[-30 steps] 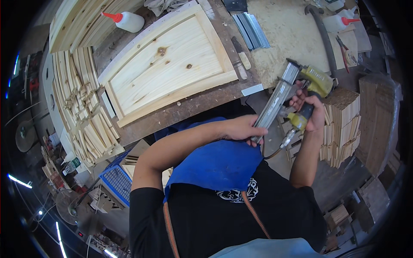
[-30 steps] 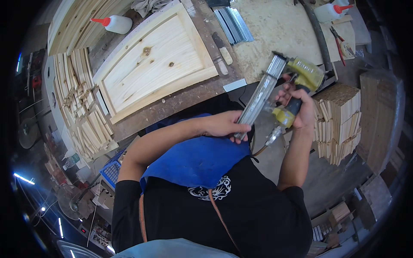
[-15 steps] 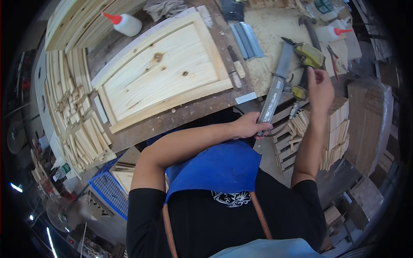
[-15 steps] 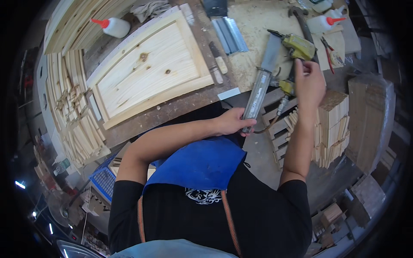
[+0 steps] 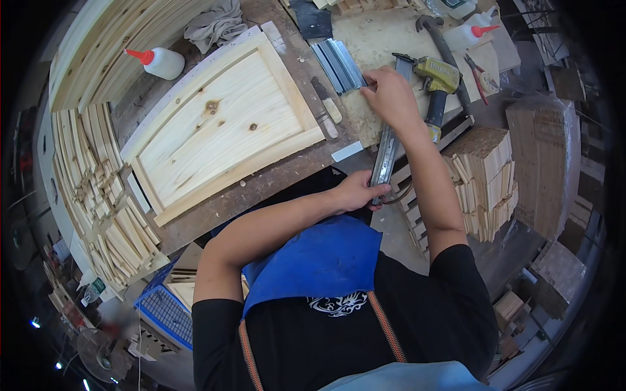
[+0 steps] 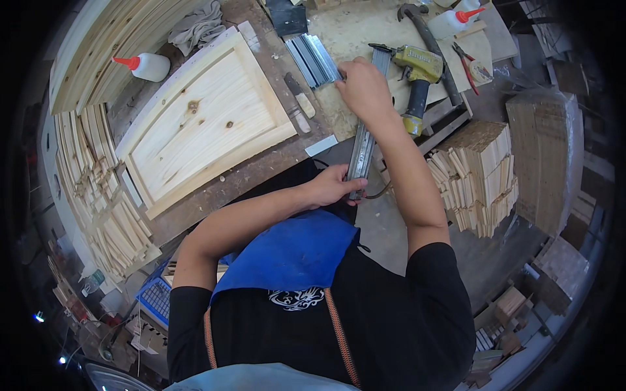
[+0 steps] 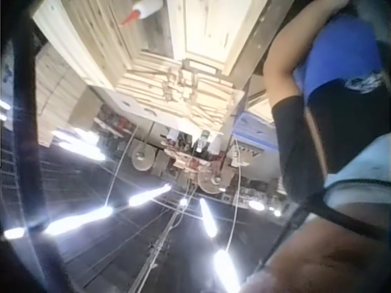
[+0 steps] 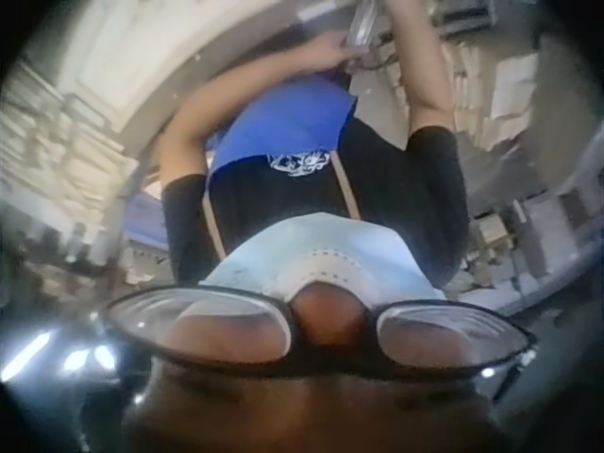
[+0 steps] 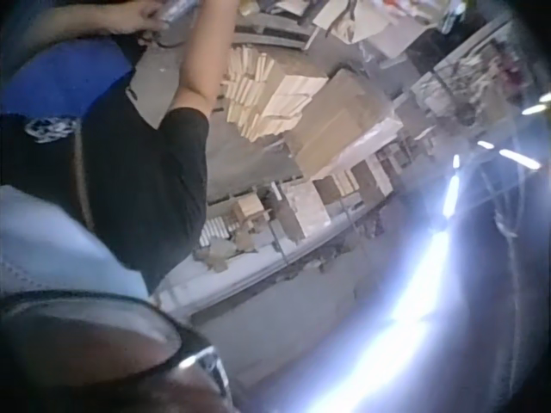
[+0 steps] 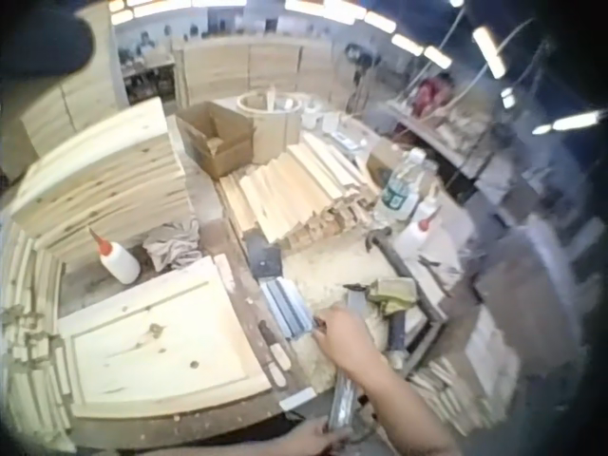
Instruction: The person applies glue along the perimeter of wooden boards, places wooden strips onto the glued borders, and secures them with a pneumatic nail gun before stacking the finished panels. Afterwards, the person reloads the nail gun with nails.
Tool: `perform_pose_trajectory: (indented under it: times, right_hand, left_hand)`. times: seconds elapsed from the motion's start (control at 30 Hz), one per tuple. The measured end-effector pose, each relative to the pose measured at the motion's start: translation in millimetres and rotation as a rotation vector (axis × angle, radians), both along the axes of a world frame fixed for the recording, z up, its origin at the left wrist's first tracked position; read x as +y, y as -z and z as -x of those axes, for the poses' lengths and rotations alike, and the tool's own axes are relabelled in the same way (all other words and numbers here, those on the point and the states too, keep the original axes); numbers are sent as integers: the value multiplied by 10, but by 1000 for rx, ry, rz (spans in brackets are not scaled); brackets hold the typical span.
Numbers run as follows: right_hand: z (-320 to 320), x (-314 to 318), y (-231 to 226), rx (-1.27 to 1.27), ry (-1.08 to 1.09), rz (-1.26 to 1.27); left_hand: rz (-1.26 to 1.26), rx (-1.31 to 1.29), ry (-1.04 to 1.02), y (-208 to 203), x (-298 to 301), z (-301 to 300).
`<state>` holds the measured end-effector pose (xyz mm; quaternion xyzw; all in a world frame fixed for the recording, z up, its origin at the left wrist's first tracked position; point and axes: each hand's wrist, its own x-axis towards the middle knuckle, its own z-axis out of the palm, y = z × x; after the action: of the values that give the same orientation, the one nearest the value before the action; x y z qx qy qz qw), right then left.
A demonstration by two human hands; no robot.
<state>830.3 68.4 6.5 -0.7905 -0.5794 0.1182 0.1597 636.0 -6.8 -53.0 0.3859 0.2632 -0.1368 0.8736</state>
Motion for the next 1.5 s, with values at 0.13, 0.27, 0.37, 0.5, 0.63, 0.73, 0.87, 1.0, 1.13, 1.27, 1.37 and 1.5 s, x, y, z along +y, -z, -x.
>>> perform_pose_trajectory:
  times: [0.13,0.27,0.37,0.5,0.63,0.73,0.87,1.0,1.13,1.27,1.37,1.5]
  right_hand:
    - [131,40,92,69,59,-47]
    - [236,109,103,110,176,-41]
    - [250,98,49,264,258,-66]
    - [225,27,4,295,281,-110]
    - [235,-10,-9,276,304,-137]
    - [259,-52,-33,238,305,-163]
    - [293,-156,-112,118,272,-270]
    - [271,-338,-190,152,351,-445]
    - [125,-617,-150,554,598,-506]
    - [-30,-886,-58,779,742,-507]
    - [-90,-980,-30,623,748,-603]
    - [-141,-1023,-88,61,459,-708]
  left_hand:
    - [10,-5,-5,-49,49,67]
    - [20,-11,-17,-24,45,99]
    - [30,-18,-20,-12,43,117]
    - [28,-20,-13,2,40,123]
    - [26,-30,-11,18,43,146]
    - [33,-37,-14,6,50,160]
    - [45,-46,-16,-7,55,162]
    - [45,-56,-2,-17,55,119]
    - [25,-39,21,-31,96,99]
    - [30,-20,27,-7,108,85]
    - [36,-12,20,40,82,36]
    - [56,-26,12,49,40,-5]
